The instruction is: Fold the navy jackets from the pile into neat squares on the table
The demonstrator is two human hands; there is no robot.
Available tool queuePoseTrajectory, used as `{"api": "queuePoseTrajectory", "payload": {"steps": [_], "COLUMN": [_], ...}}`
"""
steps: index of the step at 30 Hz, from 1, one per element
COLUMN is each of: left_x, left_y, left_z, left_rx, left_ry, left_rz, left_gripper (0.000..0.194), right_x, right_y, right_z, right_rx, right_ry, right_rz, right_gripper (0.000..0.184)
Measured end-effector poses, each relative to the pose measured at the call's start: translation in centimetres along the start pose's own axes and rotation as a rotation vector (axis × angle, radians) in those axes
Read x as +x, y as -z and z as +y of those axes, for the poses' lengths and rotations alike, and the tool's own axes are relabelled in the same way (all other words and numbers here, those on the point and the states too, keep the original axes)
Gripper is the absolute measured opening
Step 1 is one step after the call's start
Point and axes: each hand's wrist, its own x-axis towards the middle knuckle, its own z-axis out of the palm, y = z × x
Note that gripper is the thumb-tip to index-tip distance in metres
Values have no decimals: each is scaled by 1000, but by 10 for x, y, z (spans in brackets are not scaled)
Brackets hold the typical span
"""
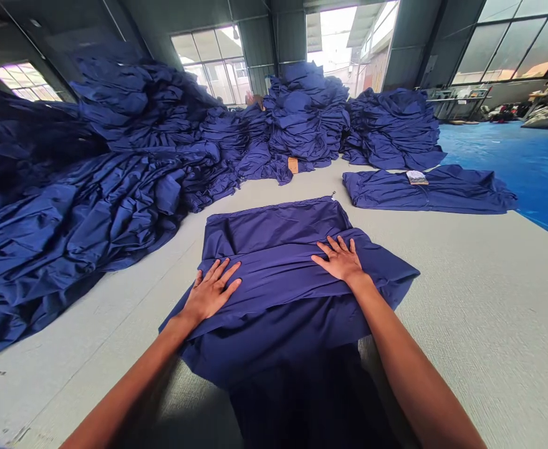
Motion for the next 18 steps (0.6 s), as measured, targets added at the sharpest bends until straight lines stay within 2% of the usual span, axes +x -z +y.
{"api": "queuePoseTrajectory", "payload": {"steps": [2,4,7,9,10,12,13,15,18], "left_x": [1,-3,-31,-68,-91,-139,-162,-201,-230], "left_y": [5,14,32,45,50,55,55,47,22], "left_z": [4,10,23,36,44,61,70,89,112], "left_rx": [17,50,57,-11,-61,-136,-151,-134,-6], "left_ry": [-3,-30,-123,-231,-308,-559,-666,-812,-878], "left_rz": [-30,-5,167,234,216,82,30,8,106], "left_gripper": [60,58,54,52,52,55,63,81,71], "right_x": [-1,-6,-34,-71,-95,-147,-174,-220,-267], "right_y": [2,9,29,46,54,63,64,59,43], "right_z": [-3,-4,-1,6,10,20,25,36,44], "right_rx": [2,10,38,94,138,202,231,249,261], "right_ry": [0,-2,105,294,405,582,642,689,655], "right_rz": [12,21,130,209,217,152,104,-13,-175], "right_gripper": [77,73,67,62,58,52,52,66,84]}}
